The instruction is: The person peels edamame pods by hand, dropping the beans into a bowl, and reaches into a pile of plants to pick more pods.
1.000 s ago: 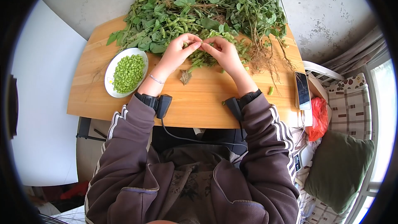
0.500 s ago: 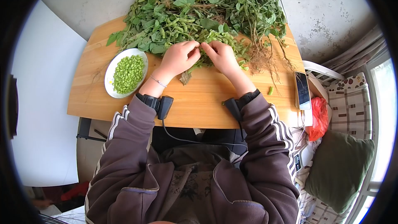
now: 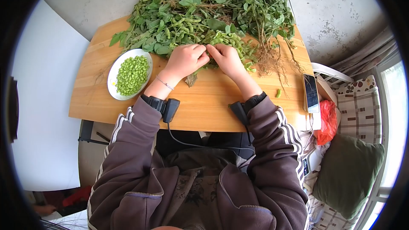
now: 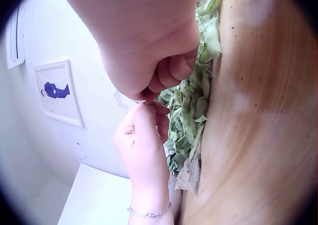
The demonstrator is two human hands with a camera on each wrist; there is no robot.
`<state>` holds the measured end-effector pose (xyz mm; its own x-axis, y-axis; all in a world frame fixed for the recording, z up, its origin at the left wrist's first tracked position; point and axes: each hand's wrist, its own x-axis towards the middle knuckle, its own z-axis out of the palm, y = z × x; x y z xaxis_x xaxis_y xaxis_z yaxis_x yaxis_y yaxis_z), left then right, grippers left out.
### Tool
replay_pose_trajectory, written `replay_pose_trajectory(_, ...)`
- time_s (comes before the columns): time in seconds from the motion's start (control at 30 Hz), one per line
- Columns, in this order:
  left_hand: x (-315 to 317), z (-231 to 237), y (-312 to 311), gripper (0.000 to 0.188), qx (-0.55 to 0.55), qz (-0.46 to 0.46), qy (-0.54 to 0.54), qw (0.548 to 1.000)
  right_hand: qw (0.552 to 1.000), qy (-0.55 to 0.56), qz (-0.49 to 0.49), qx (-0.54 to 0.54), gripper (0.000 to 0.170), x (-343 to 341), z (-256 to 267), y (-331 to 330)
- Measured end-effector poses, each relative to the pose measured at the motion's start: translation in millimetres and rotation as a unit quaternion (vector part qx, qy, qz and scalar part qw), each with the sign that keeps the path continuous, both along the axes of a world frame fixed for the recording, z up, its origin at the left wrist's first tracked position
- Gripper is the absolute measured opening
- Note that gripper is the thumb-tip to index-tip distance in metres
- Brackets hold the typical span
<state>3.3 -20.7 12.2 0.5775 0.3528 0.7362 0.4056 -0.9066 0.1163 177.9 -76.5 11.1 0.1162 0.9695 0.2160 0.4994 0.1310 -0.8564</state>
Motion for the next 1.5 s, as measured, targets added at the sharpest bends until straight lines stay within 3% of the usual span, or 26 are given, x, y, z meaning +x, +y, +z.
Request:
replay_pose_trajectory(0.17,0,-5,1,0.018,-0.064,0.004,-0.023,0.998,0.999,0.028,0.026,-0.020,0.040,2,-3,2)
replay_pose_trajectory(0.27,1,-5,0,0.012,-0.131,-0.012,-0.063,0.989,0.991,0.107,0.024,-0.081,0.038,0,3,-1)
replay_pose_trajectory(0.37,6,1,-4,0.008,-0.135,0.000,-0.147,0.980,0.988,0.136,0.018,-0.072,0.036,4,1,0)
replay_pose_trajectory(0.77,1,-2,2,0.013,-0.202,0.010,-0.151,0.968,0.979,0.185,0.050,-0.063,0.031,2,7,-4)
replay_pose_trajectory(0.97,0,9,-5,0.017,-0.138,-0.010,-0.118,0.983,0.985,0.164,0.036,-0.044,0.031,5,0,-1)
replay_pose_trajectory(1.07,2,-7,8,0.018,-0.067,-0.017,-0.120,0.990,0.991,0.130,0.035,-0.016,0.033,5,-3,2)
replay_pose_trajectory(1.17,1,-3,6,0.019,-0.047,0.010,-0.102,0.994,0.978,0.196,0.018,-0.073,0.038,8,6,-2)
replay_pose_trajectory(1.5,2,-1,2,0.020,-0.065,-0.014,-0.069,0.995,0.984,0.167,0.045,-0.046,0.038,5,0,0)
